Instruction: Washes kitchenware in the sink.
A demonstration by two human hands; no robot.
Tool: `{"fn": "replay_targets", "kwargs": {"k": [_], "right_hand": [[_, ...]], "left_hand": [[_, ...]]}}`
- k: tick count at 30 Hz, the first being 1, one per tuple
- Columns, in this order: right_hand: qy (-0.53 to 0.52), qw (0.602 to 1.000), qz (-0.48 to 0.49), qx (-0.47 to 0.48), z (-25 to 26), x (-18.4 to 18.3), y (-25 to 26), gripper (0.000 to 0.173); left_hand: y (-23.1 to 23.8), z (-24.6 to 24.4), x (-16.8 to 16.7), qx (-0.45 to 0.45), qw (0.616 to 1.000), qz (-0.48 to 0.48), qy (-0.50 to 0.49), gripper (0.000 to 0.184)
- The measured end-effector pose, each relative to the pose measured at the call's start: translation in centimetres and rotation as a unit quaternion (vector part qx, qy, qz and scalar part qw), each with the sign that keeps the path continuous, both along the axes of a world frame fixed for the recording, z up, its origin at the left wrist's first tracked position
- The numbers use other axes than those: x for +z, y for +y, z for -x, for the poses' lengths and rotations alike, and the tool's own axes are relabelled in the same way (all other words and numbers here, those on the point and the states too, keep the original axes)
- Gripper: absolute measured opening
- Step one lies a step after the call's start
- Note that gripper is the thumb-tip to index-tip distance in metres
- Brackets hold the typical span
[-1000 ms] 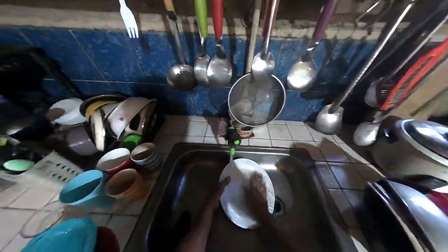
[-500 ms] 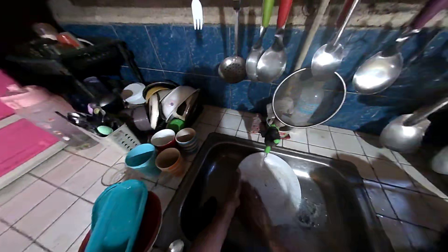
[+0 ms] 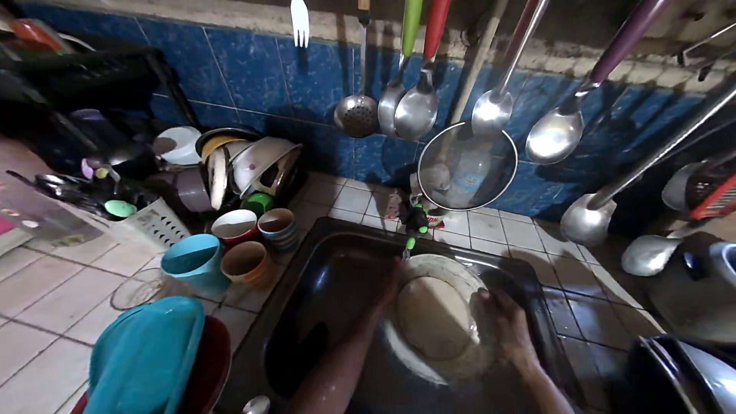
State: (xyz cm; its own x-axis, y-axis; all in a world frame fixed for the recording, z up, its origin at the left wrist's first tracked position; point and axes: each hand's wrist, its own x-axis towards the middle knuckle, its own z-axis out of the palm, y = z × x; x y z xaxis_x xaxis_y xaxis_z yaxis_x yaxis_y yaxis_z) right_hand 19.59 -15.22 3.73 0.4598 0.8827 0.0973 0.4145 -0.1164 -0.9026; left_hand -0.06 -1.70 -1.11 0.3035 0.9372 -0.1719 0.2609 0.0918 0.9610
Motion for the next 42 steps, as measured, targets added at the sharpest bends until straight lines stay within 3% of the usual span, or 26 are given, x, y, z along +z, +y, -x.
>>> {"fn": "replay_targets", "kwargs": {"k": [2,3,5,8,10,12,14,16,18,20,21,23,24,26,27,28,30,32,34,38,39,42], "right_hand": [[0.204,0.977,0.005,-0.065,1.6,-3.1,1.3,0.025],[0.263,0.961,0.012,-0.088,2.9,-4.0,1.9,0.025],[0.312,0.945,0.009,-0.097,5.4,-5.3,3.2,0.027],[0.359,0.929,-0.011,-0.09,7.3,-6.5,4.7,0.025],[0.372,0.921,-0.039,-0.112,6.6,-6.9,5.2,0.022],[0.391,0.907,-0.053,-0.148,5.1,-6.8,4.8,0.028],[0.403,0.893,-0.054,-0.192,3.5,-6.9,4.0,0.037],[0.408,0.884,-0.058,-0.221,2.7,-7.1,3.4,0.043],[0.43,0.87,-0.057,-0.233,2.6,-7.5,2.9,0.045],[0.434,0.872,-0.031,-0.225,2.6,-7.7,2.1,0.043],[0.4,0.894,0.0,-0.201,2.5,-7.8,1.2,0.043],[0.225,0.96,0.128,-0.105,1.2,-7.5,-1.4,0.041],[0.105,0.97,0.215,-0.033,0.3,-6.8,-3.1,0.04],[-0.115,0.931,0.338,0.081,-0.2,-3.6,-6.2,0.04],[-0.2,0.912,0.343,0.099,0.1,-1.9,-7.9,0.041],[-0.288,0.904,0.302,0.089,0.5,-0.5,-9.8,0.039],[-0.478,0.874,0.082,-0.003,0.0,0.8,-13.4,0.026],[-0.609,0.784,-0.064,-0.099,-2.8,2.7,-15.3,0.026],[-0.625,0.765,-0.028,-0.154,-5.6,5.1,-17.2,0.044],[-0.405,0.861,0.268,-0.152,-9.0,10.4,-19.7,0.101],[-0.369,0.866,0.306,-0.144,-9.6,11.0,-19.8,0.105],[-0.34,0.873,0.329,-0.12,-10.2,11.5,-19.4,0.092]], "left_hand": [[0.6,-1.5,1.1,0.025,0.962,-0.16,0.219,0.047],[0.6,-1.9,1.1,0.011,0.934,-0.224,0.277,0.049],[-0.6,-2.7,0.9,-0.065,0.883,-0.347,0.31,0.051],[-1.5,-3.3,-1.1,-0.183,0.76,-0.56,0.276,0.037],[0.1,-2.1,-0.8,-0.232,0.734,-0.584,0.258,0.034],[1.6,0.5,0.0,-0.19,0.787,-0.517,0.277,0.041],[1.7,2.8,1.1,-0.099,0.88,-0.359,0.296,0.055],[1.3,4.3,1.3,-0.033,0.961,-0.186,0.204,0.07],[-0.6,5.3,1.9,-0.037,0.998,0.011,0.052,0.056],[-3.2,5.8,3.1,-0.053,0.99,0.128,-0.037,0.046],[-4.2,6.1,3.7,-0.058,0.986,0.148,-0.055,0.044],[-5.7,6.0,5.1,-0.062,0.984,0.149,-0.069,0.038],[-6.4,5.8,6.0,-0.062,0.986,0.141,-0.066,0.033],[-7.5,5.1,8.2,-0.083,0.99,0.107,-0.03,0.027],[-8.0,4.8,9.1,-0.108,0.991,0.074,0.001,0.026],[-8.5,4.4,9.9,-0.134,0.989,0.044,0.031,0.027],[-9.4,3.4,11.1,-0.167,0.984,0.011,0.055,0.029],[-10.5,2.1,12.3,-0.155,0.988,0.01,0.013,0.027],[-11.2,0.6,12.8,-0.129,0.989,0.015,-0.074,0.024],[-13.0,-3.2,13.7,-0.106,0.973,0.022,-0.204,0.022],[-13.6,-4.2,13.9,-0.109,0.968,0.022,-0.224,0.021],[-15.3,-6.3,14.5,-0.119,0.958,0.03,-0.259,0.018]]}}
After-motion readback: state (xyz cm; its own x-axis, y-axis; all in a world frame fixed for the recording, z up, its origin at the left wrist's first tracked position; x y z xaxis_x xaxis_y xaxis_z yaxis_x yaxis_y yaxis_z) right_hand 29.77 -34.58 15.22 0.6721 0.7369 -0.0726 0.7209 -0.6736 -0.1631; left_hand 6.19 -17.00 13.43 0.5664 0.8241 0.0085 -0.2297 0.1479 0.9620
